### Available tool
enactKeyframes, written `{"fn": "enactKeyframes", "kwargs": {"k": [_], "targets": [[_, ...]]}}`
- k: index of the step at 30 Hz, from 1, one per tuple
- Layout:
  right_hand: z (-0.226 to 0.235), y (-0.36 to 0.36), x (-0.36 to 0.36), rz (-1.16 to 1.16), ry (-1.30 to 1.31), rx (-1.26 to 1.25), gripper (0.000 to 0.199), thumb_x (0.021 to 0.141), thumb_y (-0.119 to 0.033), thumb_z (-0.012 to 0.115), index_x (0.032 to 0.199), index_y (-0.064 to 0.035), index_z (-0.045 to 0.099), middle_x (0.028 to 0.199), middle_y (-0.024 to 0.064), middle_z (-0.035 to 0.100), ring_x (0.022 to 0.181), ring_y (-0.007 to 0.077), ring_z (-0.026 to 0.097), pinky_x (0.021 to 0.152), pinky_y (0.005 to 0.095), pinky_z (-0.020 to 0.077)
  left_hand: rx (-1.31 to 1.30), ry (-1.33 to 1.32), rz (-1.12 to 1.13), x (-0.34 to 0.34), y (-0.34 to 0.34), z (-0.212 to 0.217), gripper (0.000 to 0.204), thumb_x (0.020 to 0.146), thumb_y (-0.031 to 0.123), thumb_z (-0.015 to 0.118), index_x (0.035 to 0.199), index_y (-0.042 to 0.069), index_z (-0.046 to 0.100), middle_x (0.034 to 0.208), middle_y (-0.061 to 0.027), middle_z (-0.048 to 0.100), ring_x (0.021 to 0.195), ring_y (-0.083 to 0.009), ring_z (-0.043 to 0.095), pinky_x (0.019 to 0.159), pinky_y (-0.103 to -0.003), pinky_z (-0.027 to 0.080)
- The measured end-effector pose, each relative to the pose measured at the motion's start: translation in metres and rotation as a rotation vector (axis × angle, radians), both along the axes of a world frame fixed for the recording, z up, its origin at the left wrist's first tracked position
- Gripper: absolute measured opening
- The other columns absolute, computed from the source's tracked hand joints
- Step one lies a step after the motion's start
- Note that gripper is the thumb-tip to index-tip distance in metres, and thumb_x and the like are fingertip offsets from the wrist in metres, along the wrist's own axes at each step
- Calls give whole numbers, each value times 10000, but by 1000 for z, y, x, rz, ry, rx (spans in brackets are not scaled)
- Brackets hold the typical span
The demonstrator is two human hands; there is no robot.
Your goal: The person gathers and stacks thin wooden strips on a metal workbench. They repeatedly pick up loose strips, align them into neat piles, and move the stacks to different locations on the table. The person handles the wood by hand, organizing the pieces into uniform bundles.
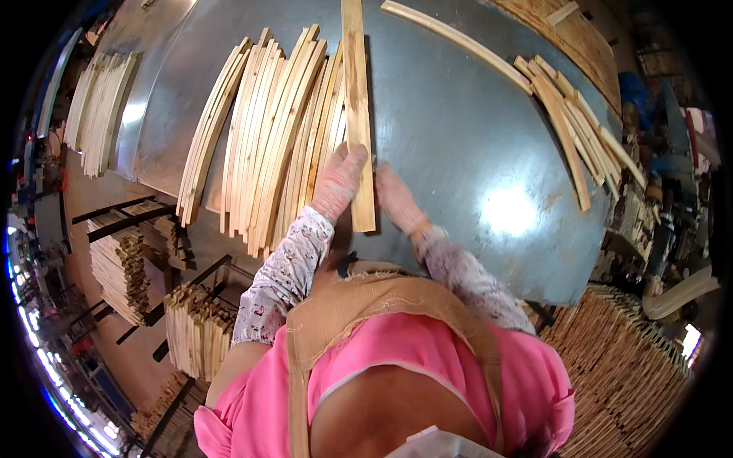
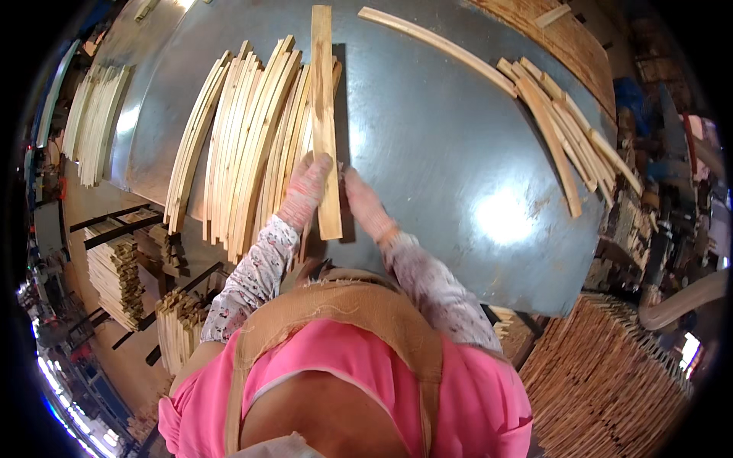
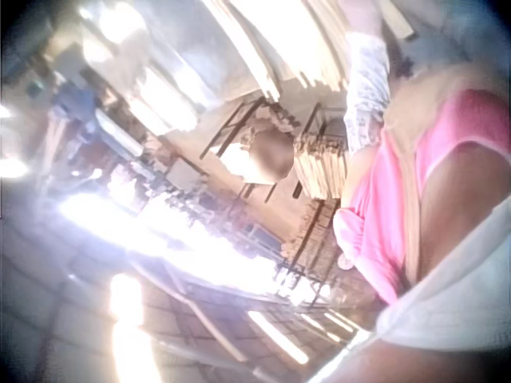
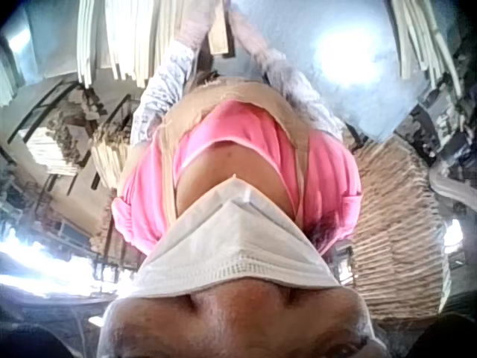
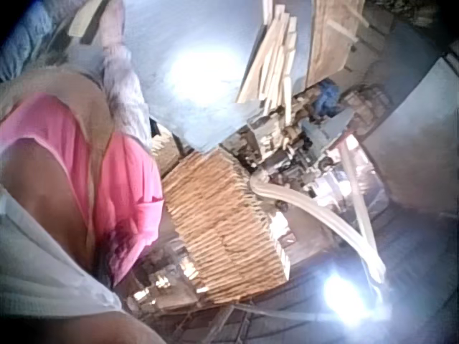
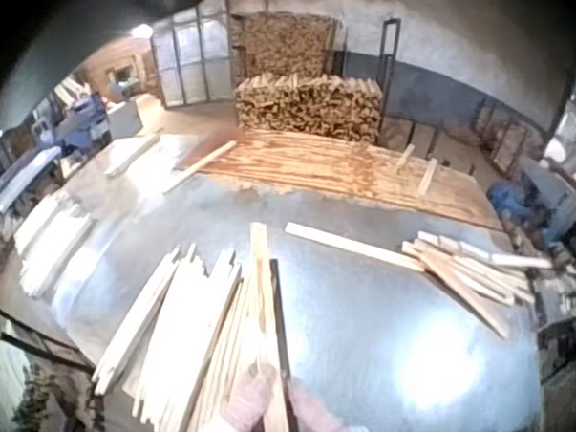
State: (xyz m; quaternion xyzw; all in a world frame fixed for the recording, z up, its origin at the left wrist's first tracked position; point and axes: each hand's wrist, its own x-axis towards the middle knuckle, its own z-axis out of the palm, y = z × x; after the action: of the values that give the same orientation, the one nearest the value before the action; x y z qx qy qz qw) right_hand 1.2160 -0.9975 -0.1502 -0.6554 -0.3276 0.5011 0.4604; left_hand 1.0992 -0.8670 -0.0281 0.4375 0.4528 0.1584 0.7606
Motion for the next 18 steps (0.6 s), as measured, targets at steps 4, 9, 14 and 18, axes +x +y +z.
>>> {"fn": "enactKeyframes", "kwargs": {"k": [4,9,14,18], "targets": [[100,-11,36,-105,-305,-69,270,1107,-260,547,1196,-51,692,927,122,684,845,274,706,724,436,594,149,84,-224,58,-13,15,631,1051,456,652,1469,-9,569,1223,-146,696,1123,-230,662,993,-360,541],[100,47,287,201,-1715,47,395,1035,-190,613,1417,-88,618,1130,150,645,864,260,671,691,419,572,922,437,-520,92,-23,15,699,1006,517,657,1522,60,543,1527,-197,574,1410,-416,539,1207,-520,402],[117,145,498,-173,-1368,-268,500,1013,-368,628,1455,-142,571,1308,252,614,1107,424,678,931,480,556,1196,736,-607,30,-34,-1,789,909,457,747,1535,44,500,1604,-231,458,1533,-404,392,1302,-605,227],[71,189,453,234,-1254,-310,616,988,-512,664,1511,-209,543,1508,271,590,1260,478,656,1067,502,528,1116,1036,-672,-10,-57,1,773,915,469,724,1525,44,513,1614,-234,445,1548,-423,367,1308,-628,187]]}}
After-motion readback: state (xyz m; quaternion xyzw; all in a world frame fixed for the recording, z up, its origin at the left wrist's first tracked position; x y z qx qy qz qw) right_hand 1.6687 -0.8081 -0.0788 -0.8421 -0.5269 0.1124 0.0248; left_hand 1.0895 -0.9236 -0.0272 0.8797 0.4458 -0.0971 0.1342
